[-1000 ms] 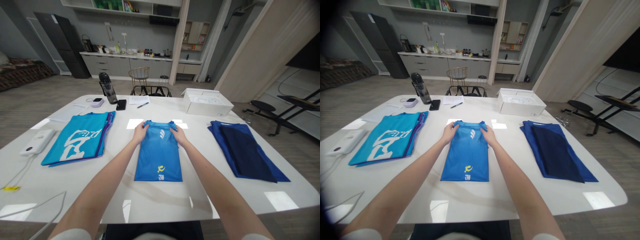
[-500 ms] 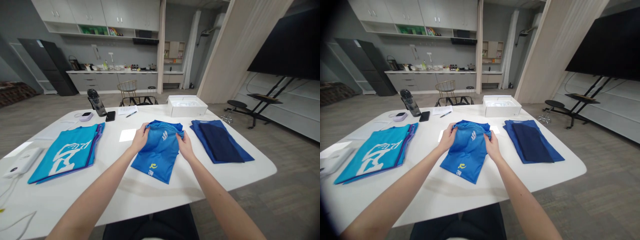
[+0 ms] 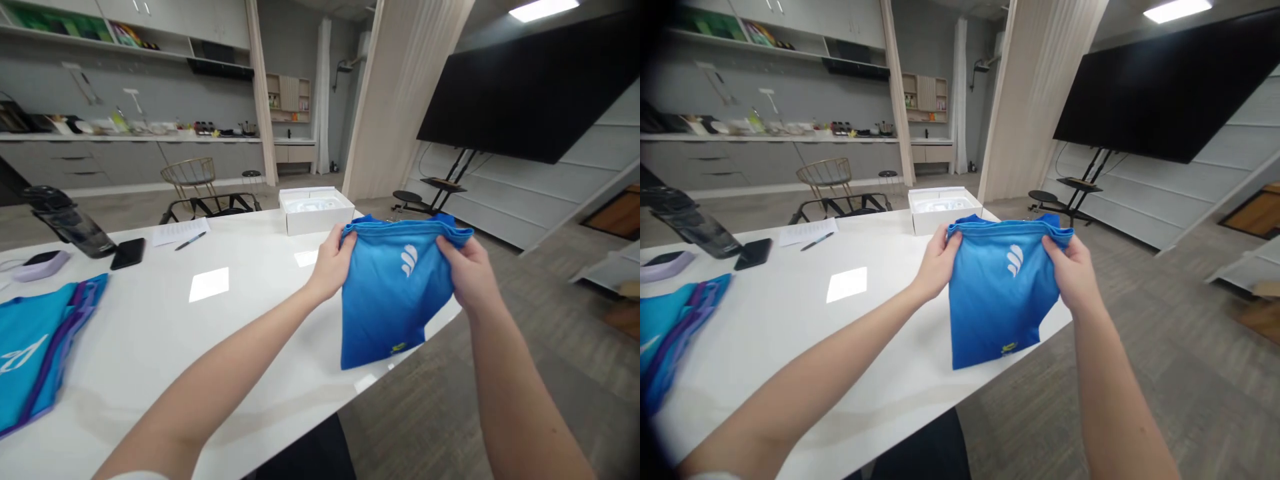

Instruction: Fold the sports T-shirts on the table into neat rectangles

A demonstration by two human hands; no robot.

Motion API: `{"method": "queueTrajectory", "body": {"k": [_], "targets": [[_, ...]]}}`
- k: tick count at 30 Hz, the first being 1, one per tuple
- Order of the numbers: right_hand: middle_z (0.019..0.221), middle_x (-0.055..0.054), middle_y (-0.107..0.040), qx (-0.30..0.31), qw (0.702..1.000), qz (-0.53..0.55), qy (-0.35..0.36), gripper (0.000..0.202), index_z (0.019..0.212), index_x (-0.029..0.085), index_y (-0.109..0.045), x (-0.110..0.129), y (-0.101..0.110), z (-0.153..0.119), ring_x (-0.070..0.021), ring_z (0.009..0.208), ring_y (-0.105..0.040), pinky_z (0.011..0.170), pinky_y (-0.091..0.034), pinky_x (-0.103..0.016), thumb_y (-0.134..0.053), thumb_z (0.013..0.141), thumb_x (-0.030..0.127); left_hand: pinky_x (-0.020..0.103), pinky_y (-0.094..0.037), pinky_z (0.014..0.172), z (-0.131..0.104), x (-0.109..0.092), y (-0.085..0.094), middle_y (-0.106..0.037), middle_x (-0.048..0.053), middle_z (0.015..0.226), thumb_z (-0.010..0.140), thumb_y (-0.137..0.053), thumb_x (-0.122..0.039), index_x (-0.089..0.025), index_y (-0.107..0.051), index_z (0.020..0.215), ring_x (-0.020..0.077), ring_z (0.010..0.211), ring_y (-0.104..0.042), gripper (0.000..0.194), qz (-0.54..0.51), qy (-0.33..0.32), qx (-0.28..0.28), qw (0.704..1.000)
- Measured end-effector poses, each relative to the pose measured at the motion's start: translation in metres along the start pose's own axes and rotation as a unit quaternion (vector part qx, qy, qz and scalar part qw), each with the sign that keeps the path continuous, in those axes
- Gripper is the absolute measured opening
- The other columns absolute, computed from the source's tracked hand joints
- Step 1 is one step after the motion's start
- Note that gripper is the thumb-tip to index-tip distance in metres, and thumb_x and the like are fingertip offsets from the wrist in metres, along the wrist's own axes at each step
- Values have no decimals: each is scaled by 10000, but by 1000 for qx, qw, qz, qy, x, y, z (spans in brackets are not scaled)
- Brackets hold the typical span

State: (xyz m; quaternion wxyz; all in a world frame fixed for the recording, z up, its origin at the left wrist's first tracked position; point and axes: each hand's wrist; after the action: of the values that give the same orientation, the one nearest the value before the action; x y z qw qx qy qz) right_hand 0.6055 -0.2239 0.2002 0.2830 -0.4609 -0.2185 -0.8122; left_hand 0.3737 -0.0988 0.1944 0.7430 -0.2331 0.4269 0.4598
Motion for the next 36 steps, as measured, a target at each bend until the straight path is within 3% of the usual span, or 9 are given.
{"method": "queueTrajectory", "body": {"k": [3,6,10,16,20,23,26,32,36], "targets": [[1016,-55,-734,29,998,-52,-9,368,1050,242,-716,-50,13,42,-253,916,-684,853,-566,-435,-751,797,507,344,-497,969,14,53,-43,-712,52,1101,1017,-478,-361,-245,-624,1137,206,1056,-646,222,-22,113,-29,993],[961,-39,-732,47,992,-113,-37,349,984,222,-716,-115,15,57,-235,906,-667,874,-545,-415,-736,782,506,363,-509,940,11,110,-72,-716,52,1050,999,-509,-365,-258,-636,1124,215,1016,-654,208,-4,236,-45,971],[907,-29,-725,56,986,-135,-77,364,973,214,-700,-173,18,63,-222,853,-659,843,-540,-396,-710,784,525,327,-505,883,10,150,-87,-711,35,952,991,-506,-339,-250,-662,1063,200,915,-651,194,3,248,-50,967],[920,-11,-717,23,991,-127,-35,326,986,228,-702,-185,2,122,-218,867,-658,866,-526,-382,-721,793,491,294,-474,835,62,159,-81,-709,48,883,960,-545,-359,-204,-688,971,186,829,-631,211,21,160,-71,984],[1015,-37,-726,32,985,-166,-34,315,1055,210,-707,-199,-30,156,-217,936,-659,909,-514,-385,-658,835,430,304,-479,848,93,188,-81,-732,75,937,929,-581,-344,-188,-698,961,204,890,-655,197,21,234,-107,966],[1003,-83,-737,74,942,-288,-153,258,994,178,-712,-224,-51,151,-237,936,-666,902,-510,-378,-674,801,344,319,-478,881,94,219,-80,-742,112,990,858,-666,-270,-179,-698,1021,233,965,-673,189,38,329,-99,938],[947,-137,-739,94,912,-338,-213,264,935,155,-703,-248,-60,138,-281,917,-673,868,-514,-395,-750,731,316,340,-469,914,87,241,-76,-736,142,1035,804,-712,-192,-170,-678,1076,247,999,-670,275,59,351,-89,930],[1033,-94,-715,77,926,-348,-124,430,1223,187,-629,-262,-56,144,-247,941,-647,902,-492,-371,-642,806,293,329,-481,914,85,246,-68,-702,57,941,867,-615,-135,-215,-576,1256,210,939,-658,399,131,269,-81,951],[1176,-130,-667,114,886,-427,-142,509,1311,212,-560,-258,-61,139,-285,1064,-616,950,-475,-443,-641,812,269,354,-462,981,78,243,-61,-657,107,1124,899,-570,-138,-205,-500,1338,231,1091,-621,449,198,240,-89,946]]}}
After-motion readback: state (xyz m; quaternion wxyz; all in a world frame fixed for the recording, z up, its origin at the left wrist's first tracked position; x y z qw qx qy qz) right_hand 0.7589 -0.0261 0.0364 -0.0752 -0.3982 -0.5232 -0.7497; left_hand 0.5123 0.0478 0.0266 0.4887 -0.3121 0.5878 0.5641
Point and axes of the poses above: each hand's wrist, its own z-axis towards the middle knuckle, its own y-axis out of the back of the hand, x = y × z
